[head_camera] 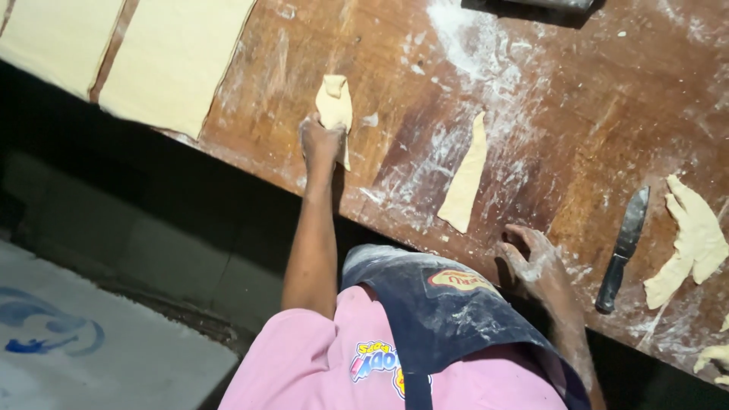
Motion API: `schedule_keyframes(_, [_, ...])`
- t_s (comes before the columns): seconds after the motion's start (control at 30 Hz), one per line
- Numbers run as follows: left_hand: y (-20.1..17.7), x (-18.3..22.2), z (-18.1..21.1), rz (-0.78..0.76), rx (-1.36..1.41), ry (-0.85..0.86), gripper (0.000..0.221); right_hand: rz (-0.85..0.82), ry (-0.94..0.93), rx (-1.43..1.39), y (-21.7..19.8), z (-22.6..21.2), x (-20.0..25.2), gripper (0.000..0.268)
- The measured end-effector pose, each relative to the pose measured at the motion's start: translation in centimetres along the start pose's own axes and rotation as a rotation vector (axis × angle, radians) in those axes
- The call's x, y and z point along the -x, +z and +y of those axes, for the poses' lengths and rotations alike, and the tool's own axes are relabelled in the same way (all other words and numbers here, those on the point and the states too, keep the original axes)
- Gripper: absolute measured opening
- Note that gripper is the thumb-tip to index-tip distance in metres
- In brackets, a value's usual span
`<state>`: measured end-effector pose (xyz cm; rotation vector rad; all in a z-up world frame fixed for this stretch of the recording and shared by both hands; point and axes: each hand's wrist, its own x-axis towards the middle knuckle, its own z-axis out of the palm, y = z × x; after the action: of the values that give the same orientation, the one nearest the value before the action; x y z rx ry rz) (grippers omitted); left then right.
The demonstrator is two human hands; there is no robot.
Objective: The person cuts rolled dough sheets into triangular pieces with a knife, weighs dough pieces on a scale, and rolls the triangles by hand into crescent-shaped croissants, placing finished croissants in a row on the floured table. They then stretch a new dough sheet flat, roll it thinner with a rolling pin, and begin cutting it into more triangles.
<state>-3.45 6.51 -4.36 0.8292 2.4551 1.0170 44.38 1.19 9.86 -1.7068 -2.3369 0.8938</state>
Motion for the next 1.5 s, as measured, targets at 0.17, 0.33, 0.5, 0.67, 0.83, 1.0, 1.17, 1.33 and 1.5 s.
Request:
schedule_keyframes(0.17, [-10.0,1.8,11.4,-0.418,0.28,0.208,0.042,0.008,-0.012,-0.126,0.0,-5.1,-3.7,0.049])
schedule_keyframes(0.33, [-14.9,4.1,20.8,-1.094,0.127,0.256,0.033,0.072,-0.041,-0.501,-4.0,-14.3,-8.9,0.062])
schedule_keyframes(0.5, [-14.6,5.9,26.3,-1.276,0.241,0.621,0.036,-0.26,-0.616,-0.797,-6.6,-16.3,-12.8,0.083])
schedule_keyframes(0.67, [-14.3,3.0,27.9,-1.157,0.147,0.575,0.022,-0.499,-0.157,-1.012,-6.7,-10.8,-13.0,0.061])
schedule_keyframes(0.83, [-13.4,1.6,30.0,-1.038,-0.012,0.524,0.021,-0.47,0.086,-0.965,-10.1,-8.5,-14.2,0.038])
schedule_keyframes(1.0, [-9.9,-2.3,32.3,-0.902,-0.083,0.505,0.023,-0.346,0.113,-0.692,-13.9,-5.2,-18.8,0.038])
schedule_keyframes(1.17, [-1.2,-10.1,35.3,-0.811,0.03,0.57,0.022,-0.106,0.095,-0.684,-21.8,-6.5,-26.9,0.024])
schedule_keyframes(1.33, [9.2,-18.6,39.5,-0.636,0.203,0.609,0.02,0.126,0.009,-0.483,-27.4,-5.8,-39.3,0.021])
schedule_keyframes(1.5, [18.1,-24.5,39.3,-0.218,0.247,0.906,0.02,0.242,0.043,-0.481,-27.2,0.7,-51.7,0.017])
